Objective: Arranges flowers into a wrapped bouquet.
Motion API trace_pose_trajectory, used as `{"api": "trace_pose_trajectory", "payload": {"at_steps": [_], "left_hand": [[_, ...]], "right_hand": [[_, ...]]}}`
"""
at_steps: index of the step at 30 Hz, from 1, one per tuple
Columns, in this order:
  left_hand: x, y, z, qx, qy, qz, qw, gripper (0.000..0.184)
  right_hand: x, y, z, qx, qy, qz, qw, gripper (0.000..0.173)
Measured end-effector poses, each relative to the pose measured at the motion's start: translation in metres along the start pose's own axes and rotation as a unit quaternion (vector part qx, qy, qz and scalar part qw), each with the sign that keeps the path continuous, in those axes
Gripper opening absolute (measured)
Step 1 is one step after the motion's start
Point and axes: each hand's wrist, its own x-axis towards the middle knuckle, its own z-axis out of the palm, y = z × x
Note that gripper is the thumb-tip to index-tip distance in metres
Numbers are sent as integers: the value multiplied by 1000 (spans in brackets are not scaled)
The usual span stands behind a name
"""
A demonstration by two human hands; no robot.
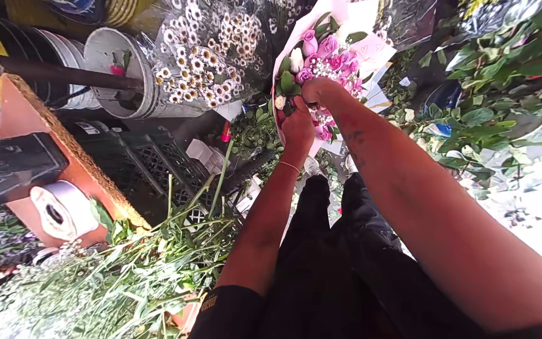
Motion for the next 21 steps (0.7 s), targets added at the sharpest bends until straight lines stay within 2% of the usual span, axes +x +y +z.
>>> {"api": "trace_pose_trajectory", "payload": {"at_steps": [4,8,12,15,17,21], "left_hand": [[2,0,-1,10,-5,-15,1000,49],[-4,3,-3,-9,12,18,1000,50],[-5,6,-1,-17,36,26,999,53],[-10,7,5,-52,46,11,998,51],[-13,10,9,-84,51,-8,995,54],[-17,12,15,-137,130,-11,982,42]], "right_hand": [[-1,-2,-2,-50,-11,-22,998,17],[7,7,-10,-69,-36,-25,997,16],[-14,12,-24,-67,-60,-35,995,22],[-23,20,-35,-97,-45,-69,992,27],[-28,26,-41,-97,-14,-94,991,22],[-55,49,-52,-68,25,-135,988,24]]}}
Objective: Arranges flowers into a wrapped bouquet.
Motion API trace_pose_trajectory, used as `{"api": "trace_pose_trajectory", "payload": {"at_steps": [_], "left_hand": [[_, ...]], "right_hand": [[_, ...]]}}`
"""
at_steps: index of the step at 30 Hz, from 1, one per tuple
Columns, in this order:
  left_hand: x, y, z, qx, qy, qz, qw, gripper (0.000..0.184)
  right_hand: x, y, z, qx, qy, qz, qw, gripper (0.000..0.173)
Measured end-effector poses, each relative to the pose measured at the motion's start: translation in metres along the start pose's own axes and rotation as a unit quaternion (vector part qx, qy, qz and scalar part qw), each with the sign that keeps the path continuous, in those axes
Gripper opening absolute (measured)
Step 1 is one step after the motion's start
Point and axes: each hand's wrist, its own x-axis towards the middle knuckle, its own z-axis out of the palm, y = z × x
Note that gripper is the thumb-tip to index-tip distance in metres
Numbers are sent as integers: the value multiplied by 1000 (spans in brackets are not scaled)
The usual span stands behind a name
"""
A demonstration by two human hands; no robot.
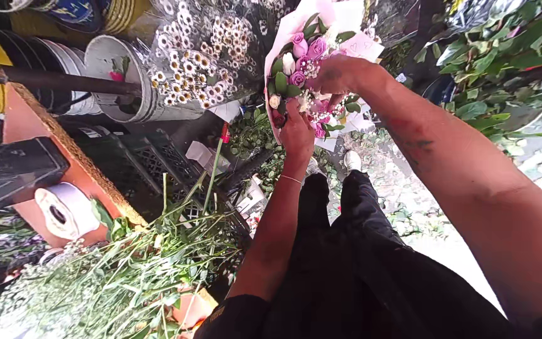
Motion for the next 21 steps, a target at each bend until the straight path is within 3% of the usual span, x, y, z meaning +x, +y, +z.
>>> {"api": "trace_pose_trajectory", "payload": {"at_steps": [3,6,8,10,12,15,17,21], "left_hand": [[7,2,-7,-10,58,31,998,28],[11,8,-16,5,48,105,993,26],[22,21,-18,50,-35,106,992,33],[36,29,-10,100,-130,50,985,41],[37,34,-6,106,-134,39,985,39],[-9,32,-17,59,-36,89,994,32],[-46,30,-21,30,4,82,996,32],[-147,20,-41,-33,-88,38,995,35]], "right_hand": [[-26,27,8,43,26,-22,999,23],[-51,60,36,130,79,-89,984,33],[-67,79,60,208,118,-117,964,42],[-85,97,90,294,143,-107,939,47],[-107,115,116,369,149,-81,914,47],[-140,147,149,409,149,-64,898,47],[-163,164,161,400,133,-59,905,48],[-197,180,165,346,77,-64,933,46]]}}
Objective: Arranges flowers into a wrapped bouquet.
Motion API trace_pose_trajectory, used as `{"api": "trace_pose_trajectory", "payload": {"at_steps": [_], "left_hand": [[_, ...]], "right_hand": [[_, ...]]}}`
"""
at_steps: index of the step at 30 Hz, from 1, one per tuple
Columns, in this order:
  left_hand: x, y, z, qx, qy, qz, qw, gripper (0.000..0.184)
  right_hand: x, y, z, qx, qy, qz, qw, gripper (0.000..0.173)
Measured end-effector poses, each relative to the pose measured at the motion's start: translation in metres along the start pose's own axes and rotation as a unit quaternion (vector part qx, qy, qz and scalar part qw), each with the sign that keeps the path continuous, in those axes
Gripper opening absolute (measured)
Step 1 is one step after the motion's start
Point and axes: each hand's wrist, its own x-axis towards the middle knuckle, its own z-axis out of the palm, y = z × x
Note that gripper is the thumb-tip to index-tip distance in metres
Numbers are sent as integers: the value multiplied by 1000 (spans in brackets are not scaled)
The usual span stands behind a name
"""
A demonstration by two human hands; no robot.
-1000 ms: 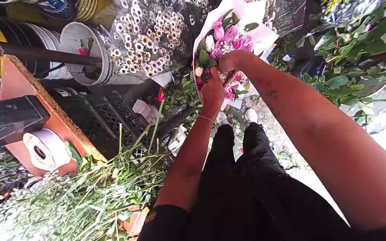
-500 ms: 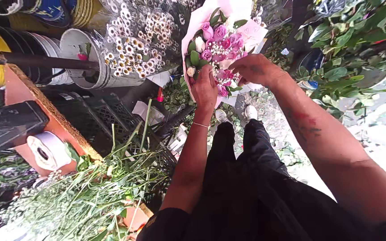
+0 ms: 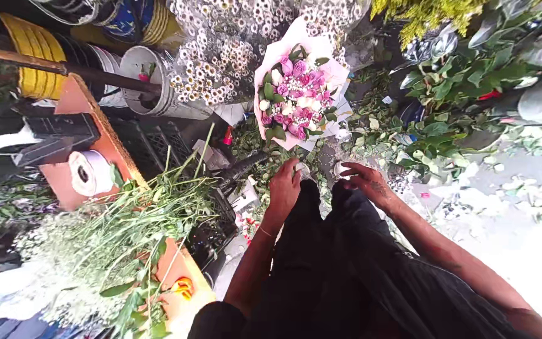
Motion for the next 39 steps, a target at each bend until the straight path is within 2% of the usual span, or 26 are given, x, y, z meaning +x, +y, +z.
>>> {"api": "trace_pose_trajectory", "payload": {"at_steps": [3,5,8,11,15,19,22,25,28,31,33,35,36,37,38,39], "left_hand": [[-79,2,-14,-29,-62,-42,997,35],[-121,4,-27,-41,-61,-78,994,34],[-171,5,-42,-44,4,-117,992,32],[-216,1,-53,-36,102,-106,988,31],[-272,-12,-62,-28,229,-75,970,30],[-330,-40,-73,-61,300,-95,947,30],[-369,-66,-77,-70,397,-113,908,28],[-403,-98,-79,-97,456,-145,873,26],[-427,-130,-83,-111,478,-167,855,26],[-449,-159,-91,-122,490,-175,845,26],[-458,-177,-98,-150,493,-184,837,24],[-463,-191,-108,-198,498,-178,825,22],[-462,-196,-115,-229,496,-167,821,21],[-459,-200,-121,-256,493,-149,818,21],[-455,-201,-127,-274,488,-128,818,21],[-452,-203,-134,-278,487,-106,821,22]], "right_hand": [[-15,-14,-12,-171,-53,-45,983,44],[-18,-29,-18,-310,-81,-84,944,41],[-20,-60,-18,-473,-102,-106,869,39],[-25,-95,-3,-531,-119,-123,830,38],[-44,-143,39,-510,-128,-284,802,34],[-81,-199,114,-400,-139,-475,771,30],[-104,-249,193,-333,-158,-546,752,32],[-99,-287,292,-338,-177,-613,691,27],[-81,-310,384,-361,-172,-669,626,22],[-89,-321,442,-341,-84,-740,573,25],[-105,-333,466,-387,-58,-742,544,40],[-115,-341,489,-515,-93,-677,517,54],[-113,-341,500,-579,-116,-626,509,50],[-110,-339,509,-627,-141,-573,509,39],[-108,-338,514,-648,-164,-533,519,27],[-110,-339,515,-627,-181,-526,546,25]]}}
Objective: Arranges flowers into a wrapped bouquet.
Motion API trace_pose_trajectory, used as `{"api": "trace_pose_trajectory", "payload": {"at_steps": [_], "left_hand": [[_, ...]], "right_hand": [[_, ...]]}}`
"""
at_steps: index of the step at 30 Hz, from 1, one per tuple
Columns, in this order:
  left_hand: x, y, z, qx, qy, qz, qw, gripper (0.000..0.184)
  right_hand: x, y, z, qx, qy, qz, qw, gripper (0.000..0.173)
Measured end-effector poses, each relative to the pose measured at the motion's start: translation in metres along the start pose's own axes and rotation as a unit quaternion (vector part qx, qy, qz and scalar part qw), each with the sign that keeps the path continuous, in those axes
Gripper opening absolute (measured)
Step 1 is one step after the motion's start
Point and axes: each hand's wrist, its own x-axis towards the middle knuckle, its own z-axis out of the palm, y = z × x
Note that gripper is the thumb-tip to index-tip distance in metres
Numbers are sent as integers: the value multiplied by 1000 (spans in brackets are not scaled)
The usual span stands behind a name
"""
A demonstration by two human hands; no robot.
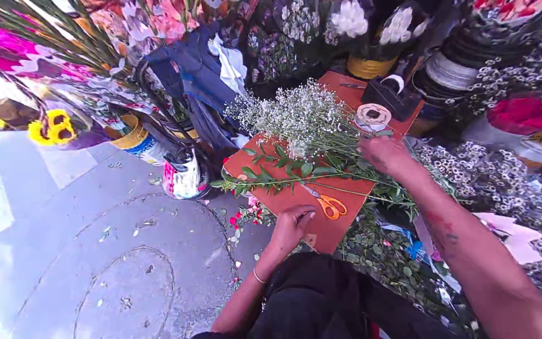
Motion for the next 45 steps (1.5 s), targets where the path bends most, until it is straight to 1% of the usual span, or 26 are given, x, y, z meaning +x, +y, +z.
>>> {"api": "trace_pose_trajectory", "payload": {"at_steps": [1,3,4,5,7,9,12,15,17,20,22,24,26,27,29,30,31,32,33,34,35,36,37,39,44,45], "left_hand": [[9,3,-1,-7,-7,17,1000,22],[24,7,4,-32,-13,31,999,23],[28,8,8,-55,-13,27,998,23],[32,10,12,-86,-10,22,996,23],[45,17,20,-157,8,25,987,23],[61,27,27,-193,30,54,979,24],[84,49,37,-219,55,126,966,25],[101,86,41,-257,57,179,948,28],[111,104,42,-280,69,182,940,26],[118,110,44,-307,88,163,934,13],[115,104,44,-288,86,160,940,12],[110,98,44,-232,86,169,954,13],[104,95,47,-196,85,180,960,15],[101,96,49,-189,85,182,961,15],[97,97,51,-179,91,184,962,16],[97,96,51,-182,99,184,961,16],[96,94,50,-189,108,180,959,16],[96,91,49,-206,118,171,956,15],[97,87,48,-239,123,154,951,14],[97,83,47,-278,127,127,944,13],[96,80,46,-319,130,95,934,14],[96,78,44,-354,132,67,924,14],[95,77,43,-381,131,45,914,15],[94,78,40,-419,128,14,899,17],[93,81,36,-452,126,-27,882,19],[94,82,36,-458,131,-45,878,19]], "right_hand": [[-3,-4,-6,51,60,-6,997,28],[-19,-9,-24,156,224,-13,962,31],[-30,-10,-31,209,275,-12,938,32],[-40,-10,-35,257,302,-10,918,32],[-54,-6,-38,332,318,-18,888,29],[-65,0,-36,358,325,-37,875,27],[-83,4,-30,328,349,-51,876,28],[-95,2,-9,249,379,-76,888,31],[-99,-5,10,207,392,-100,891,30],[-104,-18,40,184,388,-116,896,29],[-108,-24,46,195,367,-107,903,33],[-110,-32,33,238,356,-85,900,44],[-108,-41,16,277,353,-68,891,47],[-105,-45,11,289,352,-69,888,43],[-99,-53,10,309,368,-95,872,26],[-97,-57,11,337,384,-101,854,20],[-95,-62,12,389,398,-88,826,17],[-95,-66,12,466,402,-59,786,14],[-94,-70,10,553,395,-26,733,14],[-93,-72,8,630,381,3,676,15],[-91,-74,8,681,365,25,634,15],[-90,-76,10,711,350,34,609,15],[-89,-79,13,726,342,33,596,15],[-87,-82,19,724,341,4,600,15],[-81,-85,32,623,350,-106,691,17],[-82,-88,35,612,344,-122,702,17]]}}
